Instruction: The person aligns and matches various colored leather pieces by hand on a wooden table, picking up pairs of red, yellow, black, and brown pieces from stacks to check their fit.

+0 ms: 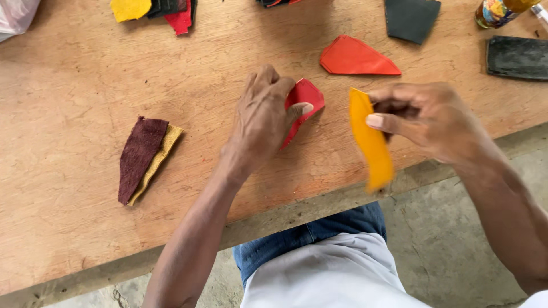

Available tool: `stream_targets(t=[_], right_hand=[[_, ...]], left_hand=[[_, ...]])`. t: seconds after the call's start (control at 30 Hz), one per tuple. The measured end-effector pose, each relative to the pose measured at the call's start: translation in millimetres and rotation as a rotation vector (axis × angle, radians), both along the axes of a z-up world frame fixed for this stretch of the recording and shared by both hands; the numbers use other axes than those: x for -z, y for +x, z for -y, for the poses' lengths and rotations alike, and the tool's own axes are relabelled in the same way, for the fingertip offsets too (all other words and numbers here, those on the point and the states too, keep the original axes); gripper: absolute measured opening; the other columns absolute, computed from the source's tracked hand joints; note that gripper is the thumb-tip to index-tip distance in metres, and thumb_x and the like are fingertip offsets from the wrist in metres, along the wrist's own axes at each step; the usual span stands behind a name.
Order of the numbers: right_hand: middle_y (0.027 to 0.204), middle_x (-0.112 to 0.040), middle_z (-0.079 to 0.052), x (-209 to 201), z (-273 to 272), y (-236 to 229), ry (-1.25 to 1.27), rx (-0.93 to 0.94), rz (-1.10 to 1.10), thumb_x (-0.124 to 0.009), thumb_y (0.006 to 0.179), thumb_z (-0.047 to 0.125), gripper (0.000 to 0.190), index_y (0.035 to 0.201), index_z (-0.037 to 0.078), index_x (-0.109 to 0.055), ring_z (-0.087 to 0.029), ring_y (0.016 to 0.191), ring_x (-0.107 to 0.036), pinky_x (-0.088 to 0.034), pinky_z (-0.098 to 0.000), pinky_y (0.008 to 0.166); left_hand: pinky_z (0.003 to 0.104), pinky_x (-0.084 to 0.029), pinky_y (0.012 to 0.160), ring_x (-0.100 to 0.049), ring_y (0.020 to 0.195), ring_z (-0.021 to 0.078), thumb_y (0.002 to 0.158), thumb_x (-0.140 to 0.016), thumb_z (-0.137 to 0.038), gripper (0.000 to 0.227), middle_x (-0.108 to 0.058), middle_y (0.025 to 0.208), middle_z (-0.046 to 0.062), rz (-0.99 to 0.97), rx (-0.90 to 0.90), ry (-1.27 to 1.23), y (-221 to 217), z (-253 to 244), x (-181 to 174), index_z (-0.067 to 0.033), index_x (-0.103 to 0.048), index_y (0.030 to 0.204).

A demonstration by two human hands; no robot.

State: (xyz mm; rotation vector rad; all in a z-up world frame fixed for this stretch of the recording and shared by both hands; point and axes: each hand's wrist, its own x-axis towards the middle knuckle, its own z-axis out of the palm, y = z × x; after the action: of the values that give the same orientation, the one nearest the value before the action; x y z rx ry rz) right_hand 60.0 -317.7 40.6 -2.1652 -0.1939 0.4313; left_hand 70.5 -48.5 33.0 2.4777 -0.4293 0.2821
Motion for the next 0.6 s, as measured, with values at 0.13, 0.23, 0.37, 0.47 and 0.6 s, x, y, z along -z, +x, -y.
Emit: stream_targets(t=[0.13, 0.23, 0.37, 0.47, 0.6], right_hand=[[0.104, -0.078, -0.012, 18.7, -11.5, 17.4, 0.233, -0.011, -0.089, -0.071, 0.088, 0.01, 0.036, 0.123, 0.003, -0.069, -0.015, 0.085, -0.077, -0.068, -0.0288, 0.072], [0.105, -0.078, -0.011, 20.9, -21.8, 21.5, 0.226, -0.036, -0.067, -0.071, 0.086, 0.009, 0.039, 0.125, 0.005, -0.067, -0.015, 0.085, -0.075, -0.067, -0.0281, 0.071], [0.101, -0.076, -0.009, 25.8, -41.0, 23.2, 0.409, -0.109, -0.082, -0.07, 0.089, 0.01, 0.037, 0.125, 0.004, -0.066, -0.013, 0.086, -0.074, -0.067, -0.028, 0.072], [0.1, -0.075, -0.007, 32.1, -56.2, 19.0, 0.487, -0.14, -0.061, -0.072, 0.092, 0.01, 0.03, 0.121, 0.003, -0.069, -0.01, 0.089, -0.072, -0.065, -0.0259, 0.079], [0.099, -0.076, -0.003, 32.9, -74.4, 11.7, 0.429, -0.134, 0.008, -0.074, 0.09, 0.01, 0.026, 0.115, 0.004, -0.072, -0.008, 0.088, -0.072, -0.064, -0.0234, 0.081]], left_hand=[[0.036, -0.058, 0.067, -0.062, 0.073, 0.0183, 0.083, -0.086, -0.02, 0.021, -0.067, 0.084, 0.002, -0.373, -0.103, -0.234, 5.9, -8.6, 4.3, -0.008, -0.071, 0.091], [0.033, -0.061, 0.074, -0.069, 0.081, 0.0178, 0.086, -0.086, -0.01, 0.026, -0.069, 0.088, 0.006, -0.559, -0.022, -0.693, -6.8, -33.4, 3.7, -0.0029, -0.065, 0.099], [0.033, -0.068, 0.082, -0.078, 0.092, 0.0211, 0.086, -0.077, -0.001, 0.033, -0.075, 0.098, 0.014, -0.719, 0.07, -1.303, -32.5, -49.3, 11.5, -0.0083, -0.053, 0.107], [0.031, -0.065, 0.08, -0.073, 0.089, 0.0168, 0.086, -0.073, 0.006, 0.046, -0.074, 0.102, 0.012, -0.68, -0.031, -1.336, -48.6, -53.0, 19.9, -0.0045, -0.06, 0.129], [0.031, -0.065, 0.082, -0.073, 0.09, 0.0185, 0.088, -0.074, 0.007, 0.037, -0.075, 0.105, 0.014, -0.62, -0.143, -1.37, -55.0, -53.5, 27.8, 0.0057, -0.067, 0.124]])
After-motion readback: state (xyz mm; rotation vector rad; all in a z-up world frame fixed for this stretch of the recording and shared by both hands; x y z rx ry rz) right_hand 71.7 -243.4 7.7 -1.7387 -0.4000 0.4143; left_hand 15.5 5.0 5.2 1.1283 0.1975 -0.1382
